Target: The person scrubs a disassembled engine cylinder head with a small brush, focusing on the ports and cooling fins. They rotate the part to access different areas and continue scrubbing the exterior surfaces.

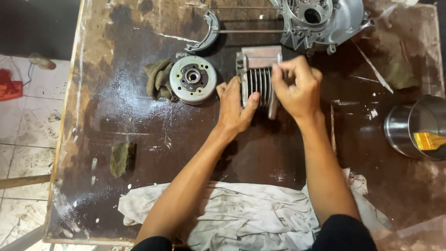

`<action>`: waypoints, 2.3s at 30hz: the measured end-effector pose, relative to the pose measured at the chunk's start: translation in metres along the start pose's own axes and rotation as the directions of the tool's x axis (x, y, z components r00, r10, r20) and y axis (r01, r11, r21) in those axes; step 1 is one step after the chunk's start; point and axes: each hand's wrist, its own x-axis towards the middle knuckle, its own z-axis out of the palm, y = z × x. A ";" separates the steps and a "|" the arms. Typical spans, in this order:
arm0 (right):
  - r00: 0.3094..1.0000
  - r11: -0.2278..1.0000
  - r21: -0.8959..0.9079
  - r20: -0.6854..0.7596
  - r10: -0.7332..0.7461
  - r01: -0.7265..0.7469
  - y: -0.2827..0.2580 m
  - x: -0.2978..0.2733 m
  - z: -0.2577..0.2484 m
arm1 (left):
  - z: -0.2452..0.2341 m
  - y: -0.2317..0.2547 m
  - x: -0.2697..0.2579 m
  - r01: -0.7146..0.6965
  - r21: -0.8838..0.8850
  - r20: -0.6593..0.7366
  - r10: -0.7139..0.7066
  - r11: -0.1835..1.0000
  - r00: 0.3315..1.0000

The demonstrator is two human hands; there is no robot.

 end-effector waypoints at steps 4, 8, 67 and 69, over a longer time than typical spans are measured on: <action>0.990 0.993 0.115 0.137 -0.030 0.015 -0.006 -0.008 -0.001 | 0.002 -0.001 0.000 0.007 0.005 0.001 -0.007 1.000 1.000; 0.998 0.999 -0.003 0.030 -0.054 0.055 0.000 -0.003 0.005 | 0.004 -0.003 -0.002 0.016 0.017 -0.028 -0.016 1.000 0.999; 0.904 0.841 0.351 0.270 0.331 -0.413 -0.028 0.005 -0.053 | 0.009 -0.009 -0.010 0.132 0.029 0.029 -0.132 0.991 0.991; 0.931 0.901 0.246 0.170 0.324 -0.359 -0.038 -0.009 -0.038 | 0.010 -0.009 -0.012 0.130 0.022 -0.005 -0.130 0.991 0.992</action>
